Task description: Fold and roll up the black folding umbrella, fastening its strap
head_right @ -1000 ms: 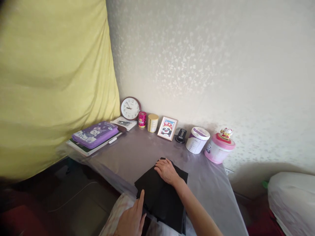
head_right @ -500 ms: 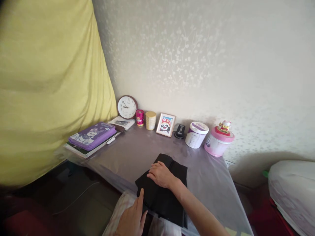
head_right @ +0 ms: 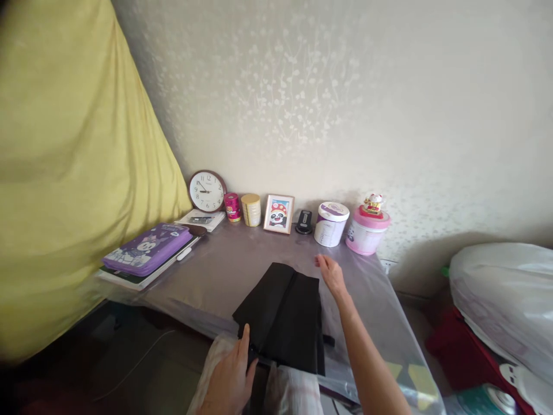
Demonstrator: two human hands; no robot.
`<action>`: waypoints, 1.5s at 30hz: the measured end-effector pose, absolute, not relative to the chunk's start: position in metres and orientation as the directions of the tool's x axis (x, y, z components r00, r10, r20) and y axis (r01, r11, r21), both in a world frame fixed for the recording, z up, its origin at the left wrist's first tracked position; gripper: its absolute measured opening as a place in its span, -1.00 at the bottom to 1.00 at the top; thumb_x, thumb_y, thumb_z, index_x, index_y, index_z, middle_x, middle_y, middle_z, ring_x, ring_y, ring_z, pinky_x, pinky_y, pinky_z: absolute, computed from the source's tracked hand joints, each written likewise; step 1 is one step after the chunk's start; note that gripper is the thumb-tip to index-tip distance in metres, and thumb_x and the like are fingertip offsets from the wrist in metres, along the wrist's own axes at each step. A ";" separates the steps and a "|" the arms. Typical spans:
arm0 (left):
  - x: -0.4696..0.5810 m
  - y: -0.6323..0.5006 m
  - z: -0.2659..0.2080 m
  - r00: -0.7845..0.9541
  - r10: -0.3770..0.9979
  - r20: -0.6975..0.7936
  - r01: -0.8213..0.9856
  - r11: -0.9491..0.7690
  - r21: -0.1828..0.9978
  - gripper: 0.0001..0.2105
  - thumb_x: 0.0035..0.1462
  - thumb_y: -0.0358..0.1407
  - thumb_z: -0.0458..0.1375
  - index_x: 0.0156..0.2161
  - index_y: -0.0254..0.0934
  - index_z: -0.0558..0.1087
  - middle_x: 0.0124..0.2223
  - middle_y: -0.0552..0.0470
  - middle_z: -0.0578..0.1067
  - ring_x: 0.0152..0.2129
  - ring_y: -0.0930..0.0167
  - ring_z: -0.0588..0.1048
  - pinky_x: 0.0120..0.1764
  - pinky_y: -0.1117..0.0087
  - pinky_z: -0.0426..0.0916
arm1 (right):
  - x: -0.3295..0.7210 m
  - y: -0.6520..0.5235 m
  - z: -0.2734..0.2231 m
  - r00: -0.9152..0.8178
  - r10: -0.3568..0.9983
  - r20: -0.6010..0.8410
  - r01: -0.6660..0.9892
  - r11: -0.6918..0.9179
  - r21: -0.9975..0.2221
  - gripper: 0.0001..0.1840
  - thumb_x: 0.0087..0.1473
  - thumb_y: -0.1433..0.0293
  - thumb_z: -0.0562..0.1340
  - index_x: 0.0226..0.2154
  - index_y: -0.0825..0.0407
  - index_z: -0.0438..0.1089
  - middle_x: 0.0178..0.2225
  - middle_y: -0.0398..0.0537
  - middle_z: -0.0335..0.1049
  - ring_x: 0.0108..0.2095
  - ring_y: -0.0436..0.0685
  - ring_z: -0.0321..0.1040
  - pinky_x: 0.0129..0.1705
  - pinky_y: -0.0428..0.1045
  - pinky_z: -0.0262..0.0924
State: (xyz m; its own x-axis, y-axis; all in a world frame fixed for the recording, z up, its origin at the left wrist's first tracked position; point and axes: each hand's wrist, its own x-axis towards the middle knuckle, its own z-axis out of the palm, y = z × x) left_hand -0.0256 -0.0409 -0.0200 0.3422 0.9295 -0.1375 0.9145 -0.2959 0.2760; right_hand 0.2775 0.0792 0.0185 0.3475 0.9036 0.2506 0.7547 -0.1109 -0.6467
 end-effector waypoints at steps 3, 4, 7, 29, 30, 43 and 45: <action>-0.026 -0.042 -0.020 0.337 0.937 -0.089 0.916 -0.305 0.261 -0.46 0.18 -0.40 -0.10 0.25 -0.47 -0.07 0.01 -0.21 0.42 -0.20 0.33 0.46 -0.21 0.40 0.30 | 0.290 0.036 0.002 0.454 0.870 0.193 0.421 -0.018 -0.907 -0.62 0.04 0.17 0.10 -0.24 0.11 0.38 -0.32 0.05 0.47 -0.36 0.11 0.45 -0.32 -0.01 0.34; -0.027 -0.042 -0.020 0.337 0.939 -0.073 0.915 -0.309 0.258 -0.47 0.19 -0.40 -0.10 0.25 -0.47 -0.06 0.01 -0.21 0.42 -0.20 0.33 0.46 -0.21 0.40 0.30 | 0.289 0.023 -0.003 0.441 0.878 0.185 0.383 0.001 -0.924 -0.63 0.01 0.18 0.13 -0.23 0.10 0.39 -0.32 0.05 0.47 -0.38 0.10 0.44 -0.33 -0.01 0.35; -0.028 -0.043 -0.021 0.351 0.935 -0.042 0.912 -0.332 0.242 -0.48 0.19 -0.40 -0.10 0.24 -0.51 -0.04 -0.01 -0.22 0.43 -0.19 0.33 0.46 -0.22 0.40 0.32 | 0.280 -0.004 -0.009 0.338 0.913 0.229 0.430 0.066 -0.901 -0.68 0.02 0.24 0.14 -0.19 0.03 0.39 -0.25 0.01 0.44 -0.37 0.06 0.43 -0.27 0.00 0.35; -0.028 -0.041 -0.013 0.348 0.932 -0.097 0.920 -0.320 0.228 -0.48 0.20 -0.34 -0.16 0.24 -0.50 -0.03 -0.08 -0.21 0.46 -0.18 0.30 0.43 -0.17 0.36 0.24 | 0.240 -0.004 0.038 -0.192 0.867 0.461 0.758 0.429 -0.491 -0.74 0.17 0.43 -0.02 -0.24 -0.03 0.36 0.10 0.02 0.20 -0.02 0.08 0.29 -0.05 0.00 0.22; -0.028 -0.041 -0.013 0.346 0.932 -0.106 0.920 -0.315 0.233 -0.48 0.20 -0.34 -0.15 0.24 -0.50 -0.03 -0.08 -0.20 0.47 -0.18 0.31 0.43 -0.17 0.37 0.24 | 0.236 0.002 0.041 -0.197 0.858 0.474 0.749 0.444 -0.492 -0.74 0.17 0.42 -0.02 -0.23 -0.03 0.35 0.08 0.02 0.21 -0.03 0.07 0.30 -0.05 0.00 0.22; -0.028 -0.038 -0.014 0.356 0.924 -0.138 0.914 -0.314 0.257 -0.45 0.16 -0.40 -0.11 0.25 -0.48 -0.08 0.00 -0.22 0.40 -0.22 0.34 0.44 -0.25 0.41 0.22 | 0.170 0.076 0.034 -0.350 0.833 0.430 0.798 0.505 -0.329 -0.75 0.21 0.42 -0.03 -0.21 -0.02 0.33 -0.19 -0.06 0.29 -0.24 -0.02 0.32 -0.16 -0.12 0.22; -0.028 -0.038 -0.013 0.354 0.925 -0.141 0.915 -0.311 0.257 -0.45 0.15 -0.40 -0.11 0.25 -0.46 -0.06 -0.01 -0.22 0.40 -0.23 0.34 0.44 -0.25 0.41 0.23 | 0.164 0.080 0.030 -0.363 0.833 0.418 0.819 0.499 -0.283 -0.75 0.22 0.42 -0.03 -0.22 -0.01 0.33 -0.21 -0.05 0.30 -0.26 -0.01 0.32 -0.18 -0.12 0.22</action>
State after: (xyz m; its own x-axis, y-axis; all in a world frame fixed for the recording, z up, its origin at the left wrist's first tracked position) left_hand -0.0279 -0.0383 -0.0135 0.3539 0.9246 -0.1412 0.9151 -0.3110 0.2568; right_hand 0.1639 0.0798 0.0299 -0.3631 0.8328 0.4178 0.8189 0.4991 -0.2833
